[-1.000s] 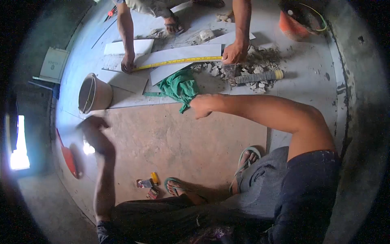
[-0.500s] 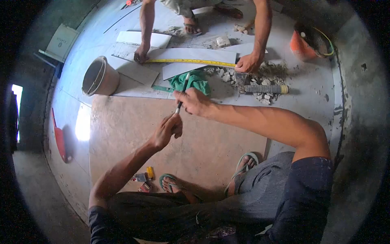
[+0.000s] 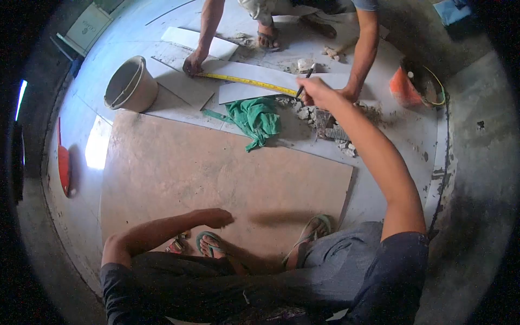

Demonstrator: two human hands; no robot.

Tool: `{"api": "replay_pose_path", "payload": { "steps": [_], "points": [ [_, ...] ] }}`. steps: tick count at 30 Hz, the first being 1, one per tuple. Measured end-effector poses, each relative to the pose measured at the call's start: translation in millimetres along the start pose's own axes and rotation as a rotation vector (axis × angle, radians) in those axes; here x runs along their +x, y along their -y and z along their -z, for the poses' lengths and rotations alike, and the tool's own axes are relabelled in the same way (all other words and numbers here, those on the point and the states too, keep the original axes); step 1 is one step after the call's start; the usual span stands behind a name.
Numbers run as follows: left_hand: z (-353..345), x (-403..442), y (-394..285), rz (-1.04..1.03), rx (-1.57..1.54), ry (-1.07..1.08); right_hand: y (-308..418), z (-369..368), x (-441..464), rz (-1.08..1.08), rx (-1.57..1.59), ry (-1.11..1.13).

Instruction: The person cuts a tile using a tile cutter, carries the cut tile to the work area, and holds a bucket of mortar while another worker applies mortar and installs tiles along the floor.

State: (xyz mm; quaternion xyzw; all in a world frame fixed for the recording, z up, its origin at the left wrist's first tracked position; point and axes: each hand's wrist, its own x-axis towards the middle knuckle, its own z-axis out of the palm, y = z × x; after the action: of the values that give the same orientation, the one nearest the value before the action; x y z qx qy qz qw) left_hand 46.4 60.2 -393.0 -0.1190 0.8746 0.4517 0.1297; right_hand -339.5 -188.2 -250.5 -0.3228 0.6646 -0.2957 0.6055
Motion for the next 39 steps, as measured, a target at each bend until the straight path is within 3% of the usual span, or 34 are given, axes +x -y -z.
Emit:
{"api": "replay_pose_path", "payload": {
  "steps": [4, 6, 8, 9, 11, 12, 14, 17, 22, 35, 39],
  "points": [
    [39.9, -22.7, 21.6, 0.45, 0.275, 0.259, -18.8, 6.0, -1.2, -0.074, -0.054, 0.089],
    [43.5, -38.0, 45.5, 0.571, 0.316, 0.247, -28.3, 15.9, 1.2, -0.069, -0.09, 0.061],
    [32.7, -54.5, 72.1, 0.614, 0.284, 0.054, -36.5, 32.7, 13.0, -0.029, -0.118, 0.082],
    [36.3, -52.0, 67.5, 0.6, 0.279, 0.056, -39.8, 38.8, 15.5, -0.028, -0.084, 0.101],
    [50.5, -55.8, 51.6, 0.82, 0.17, 0.03, -37.9, 43.7, 8.5, -0.028, -0.109, 0.074],
    [44.5, -54.9, 55.8, 0.814, 0.169, 0.034, -38.4, 46.0, 7.9, -0.02, -0.132, 0.06],
    [30.6, -54.3, 64.4, 0.577, 0.274, 0.164, -40.8, 52.5, 10.3, -0.023, -0.142, 0.084],
    [44.6, -31.6, 20.4, 0.68, 0.116, 0.186, -43.8, 55.7, 11.3, -0.066, -0.152, 0.105],
    [53.5, -13.3, -13.0, 0.682, 0.019, 0.163, -41.0, 48.1, 5.0, -0.027, -0.209, 0.127],
    [48.8, -44.8, 21.7, 0.675, 0.133, 0.097, -38.7, 33.3, -2.9, 0.063, -0.281, 0.165],
    [50.4, -39.8, 13.7, 0.697, 0.118, 0.125, -23.8, 29.1, -11.3, 0.182, -0.458, 0.135]
  ]
}}
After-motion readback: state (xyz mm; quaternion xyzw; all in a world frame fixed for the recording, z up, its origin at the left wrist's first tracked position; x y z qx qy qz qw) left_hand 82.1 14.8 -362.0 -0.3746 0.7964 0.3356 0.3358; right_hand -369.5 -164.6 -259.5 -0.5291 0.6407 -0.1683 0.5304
